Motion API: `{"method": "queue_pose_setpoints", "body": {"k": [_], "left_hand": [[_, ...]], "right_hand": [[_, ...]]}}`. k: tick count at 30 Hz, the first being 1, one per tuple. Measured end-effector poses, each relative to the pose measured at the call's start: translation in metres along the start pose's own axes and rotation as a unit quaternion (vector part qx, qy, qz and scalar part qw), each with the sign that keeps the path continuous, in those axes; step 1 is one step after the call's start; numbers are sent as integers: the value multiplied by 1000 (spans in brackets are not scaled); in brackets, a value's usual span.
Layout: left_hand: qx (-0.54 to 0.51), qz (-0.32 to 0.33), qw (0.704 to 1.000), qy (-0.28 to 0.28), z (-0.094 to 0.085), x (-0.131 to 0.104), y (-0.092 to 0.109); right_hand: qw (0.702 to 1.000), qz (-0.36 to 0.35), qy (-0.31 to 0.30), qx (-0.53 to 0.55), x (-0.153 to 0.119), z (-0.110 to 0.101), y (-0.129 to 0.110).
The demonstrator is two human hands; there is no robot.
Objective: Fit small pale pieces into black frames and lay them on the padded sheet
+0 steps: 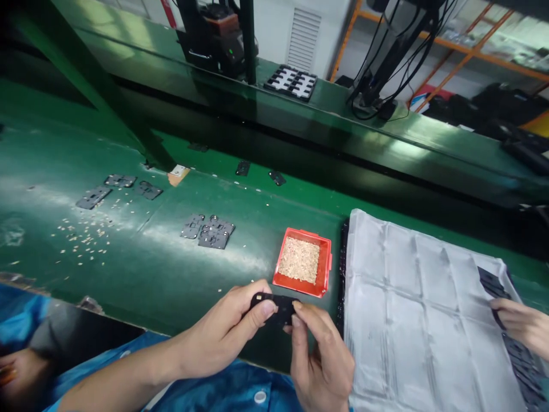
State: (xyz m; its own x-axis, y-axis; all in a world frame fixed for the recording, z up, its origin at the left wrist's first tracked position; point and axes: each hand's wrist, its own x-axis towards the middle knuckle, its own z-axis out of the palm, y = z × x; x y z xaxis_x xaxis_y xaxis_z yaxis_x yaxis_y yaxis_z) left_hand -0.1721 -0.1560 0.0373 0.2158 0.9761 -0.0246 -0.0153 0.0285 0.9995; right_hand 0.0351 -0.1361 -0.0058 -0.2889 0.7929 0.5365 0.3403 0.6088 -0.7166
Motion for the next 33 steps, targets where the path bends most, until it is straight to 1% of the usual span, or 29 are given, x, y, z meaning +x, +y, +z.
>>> {"method": "queue_pose_setpoints", "body": {"k": [4,10,15,18,21,23,27,31,33], "left_hand": [[5,-8,1000,-2,0,0,-1],[-9,-18,1000,0,3,0,-1],[-34,-48,998,-5,8,-2,-5],[-112,-87,990,-13,14,-1,-10],[-220,-126,967,-19,20,1,-14],[-247,-138,959,-16,25,2,-15],[-235,-151,960,-7,32,4,-16],[-232,-152,961,-22,36,5,-18],[-210,-146,967,-25,37,6,-18]], "right_hand": [[1000,1,-3,-16,0,0,-1],[999,23,-30,-5,5,-3,-4],[999,30,-22,-4,6,-4,-7],[999,38,-18,1,2,-7,-7],[999,48,-19,1,-2,-11,-5],[998,56,-20,1,-4,-13,-4],[998,63,-15,4,-9,-17,-2],[998,58,-5,10,-15,-20,1],[998,55,5,18,-20,-21,4]]}}
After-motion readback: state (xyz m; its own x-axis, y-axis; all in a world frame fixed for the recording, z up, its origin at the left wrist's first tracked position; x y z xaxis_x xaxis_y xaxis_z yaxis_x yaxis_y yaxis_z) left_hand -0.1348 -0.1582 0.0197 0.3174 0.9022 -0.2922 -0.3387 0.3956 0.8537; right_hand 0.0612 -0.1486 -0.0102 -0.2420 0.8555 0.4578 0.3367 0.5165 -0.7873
